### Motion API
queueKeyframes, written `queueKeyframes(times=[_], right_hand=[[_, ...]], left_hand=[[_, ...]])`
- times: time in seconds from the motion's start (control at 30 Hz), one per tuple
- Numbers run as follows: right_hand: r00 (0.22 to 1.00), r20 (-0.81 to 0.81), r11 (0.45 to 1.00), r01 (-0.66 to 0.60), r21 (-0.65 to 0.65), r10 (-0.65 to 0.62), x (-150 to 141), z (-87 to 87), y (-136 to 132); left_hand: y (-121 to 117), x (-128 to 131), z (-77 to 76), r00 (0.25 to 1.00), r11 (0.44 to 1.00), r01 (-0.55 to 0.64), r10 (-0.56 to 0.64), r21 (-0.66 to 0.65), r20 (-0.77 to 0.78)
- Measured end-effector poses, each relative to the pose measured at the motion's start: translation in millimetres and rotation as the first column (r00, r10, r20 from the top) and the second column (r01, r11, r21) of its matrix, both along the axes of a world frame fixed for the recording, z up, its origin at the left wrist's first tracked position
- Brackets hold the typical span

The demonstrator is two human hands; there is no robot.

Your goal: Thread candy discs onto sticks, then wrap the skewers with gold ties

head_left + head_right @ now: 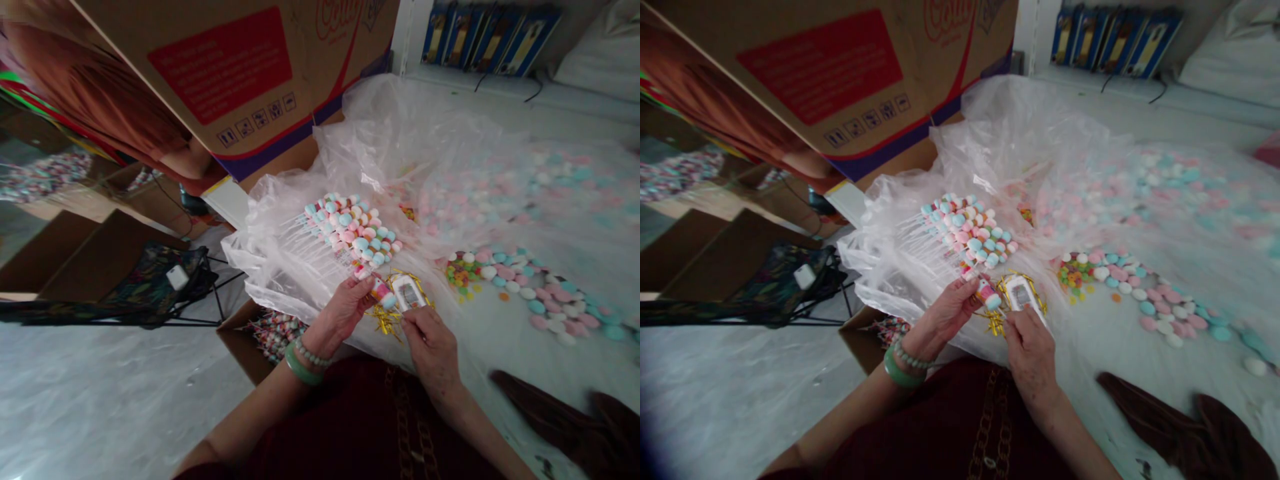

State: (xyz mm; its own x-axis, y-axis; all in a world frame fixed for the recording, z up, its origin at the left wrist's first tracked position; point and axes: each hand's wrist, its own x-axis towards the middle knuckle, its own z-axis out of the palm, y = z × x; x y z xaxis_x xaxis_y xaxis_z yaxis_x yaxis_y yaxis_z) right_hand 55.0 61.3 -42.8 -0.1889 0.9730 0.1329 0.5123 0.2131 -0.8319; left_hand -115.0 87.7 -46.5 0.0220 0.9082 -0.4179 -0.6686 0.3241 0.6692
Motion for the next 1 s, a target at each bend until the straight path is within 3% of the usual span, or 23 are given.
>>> queueKeyframes(times=[0.17,0.3,0.47,0.57,0.67,0.8,0.9,1.0], right_hand=[[0.992,0.086,0.991,-0.086,-0.105,0.095,0,-7.0,-2],[0.996,0.032,0.974,-0.074,-0.215,0.083,-4,-7.7,-1],[0.997,-0.031,0.972,-0.081,-0.22,0.076,-12,-8.1,1],[0.999,-0.01,0.987,-0.052,-0.15,0.051,-12,-9.0,-1],[0.988,0.155,0.999,-0.021,0.038,0.014,-9,-8.9,-2],[0.938,0.347,0.958,-0.074,0.276,-0.027,-6,-7.4,-2],[0.93,0.367,0.943,-0.106,0.316,-0.018,-6,-4.9,-1],[0.949,0.314,0.959,-0.086,0.271,-0.004,-8,-2.6,0]], left_hand=[[2,-1,2.3,1.0,1.0,0.016,-0.016,-0.002,0.001],[3,2,4.2,0.999,1.0,0.029,-0.028,0.012,-0.04],[-1,15,4.4,0.996,0.996,0.087,-0.086,0.032,-0.003],[-2,17,3.4,0.996,0.997,0.08,-0.079,-0.003,0.043],[2,11,1.7,0.999,1.0,-0.02,0.02,-0.013,0.047],[9,2,1.4,0.992,0.993,-0.114,0.114,-0.006,0.055],[13,2,2.9,0.986,0.989,-0.146,0.145,0.006,0.084],[16,6,3.9,0.959,0.974,-0.227,0.226,-0.013,0.171]])
